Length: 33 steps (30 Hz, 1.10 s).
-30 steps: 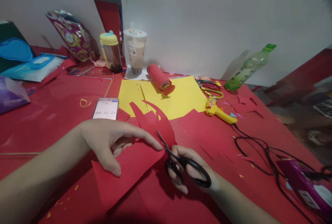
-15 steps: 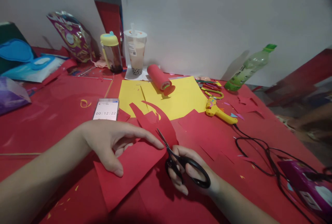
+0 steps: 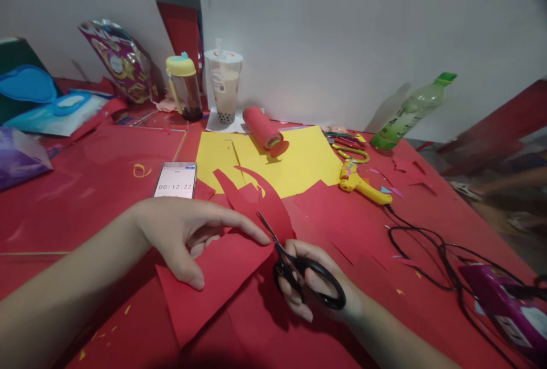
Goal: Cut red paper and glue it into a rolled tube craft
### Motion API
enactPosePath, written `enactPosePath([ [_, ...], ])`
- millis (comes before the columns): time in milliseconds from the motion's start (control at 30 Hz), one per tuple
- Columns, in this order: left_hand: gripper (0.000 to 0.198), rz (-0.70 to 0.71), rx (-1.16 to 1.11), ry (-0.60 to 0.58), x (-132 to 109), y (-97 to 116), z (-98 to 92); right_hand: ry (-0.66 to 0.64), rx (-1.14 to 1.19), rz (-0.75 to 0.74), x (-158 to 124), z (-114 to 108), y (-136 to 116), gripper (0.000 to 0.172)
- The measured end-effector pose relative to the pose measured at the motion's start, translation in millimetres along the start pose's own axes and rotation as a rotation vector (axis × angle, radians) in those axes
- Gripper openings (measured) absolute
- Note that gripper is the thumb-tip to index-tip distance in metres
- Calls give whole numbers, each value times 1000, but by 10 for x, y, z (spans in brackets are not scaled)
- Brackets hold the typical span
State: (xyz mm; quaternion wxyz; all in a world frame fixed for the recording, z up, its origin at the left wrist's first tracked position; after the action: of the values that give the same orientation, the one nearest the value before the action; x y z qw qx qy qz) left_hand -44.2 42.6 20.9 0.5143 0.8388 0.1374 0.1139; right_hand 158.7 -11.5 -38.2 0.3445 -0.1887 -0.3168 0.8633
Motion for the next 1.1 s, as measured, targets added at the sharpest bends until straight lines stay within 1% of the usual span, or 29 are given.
enactPosePath([
  [267, 60, -20, -10, -25, -7, 2, -8, -4, 1, -11, -3, -24, 28, 39],
  [433, 60, -11, -3, -13, -19, -5, -8, 9, -2, 13, -1, -35, 26, 40],
  [633, 61, 5, -2, -45, -32, -11, -14, -15, 12, 33, -10, -50, 18, 39],
  [800, 61, 1, -45, -37, -27, 5, -26, -35, 6, 37, -9, -27, -8, 38],
  [867, 61, -7, -75, -58, -25, 3, -33, -41, 6, 44, -10, -25, -9, 38],
  [1000, 65, -40, -152, -144, -12, -4, -54, -21, 22, 67, -20, -43, 4, 39],
  [1100, 66, -42, -168, -187, 8, 6, -74, -18, 48, 84, -26, -50, 11, 38],
])
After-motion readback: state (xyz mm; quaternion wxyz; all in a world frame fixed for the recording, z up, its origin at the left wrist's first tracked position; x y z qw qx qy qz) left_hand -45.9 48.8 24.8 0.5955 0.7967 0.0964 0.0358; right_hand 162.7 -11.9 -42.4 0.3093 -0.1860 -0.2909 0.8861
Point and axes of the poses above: each hand's wrist, its own x-axis towards the middle knuckle, its own z-axis out of the palm, y = z × x, the point moved 2 cm from there along x, towards the middle knuckle, and after that the axes turned 12 degrees about x, right-handed, at the moved point
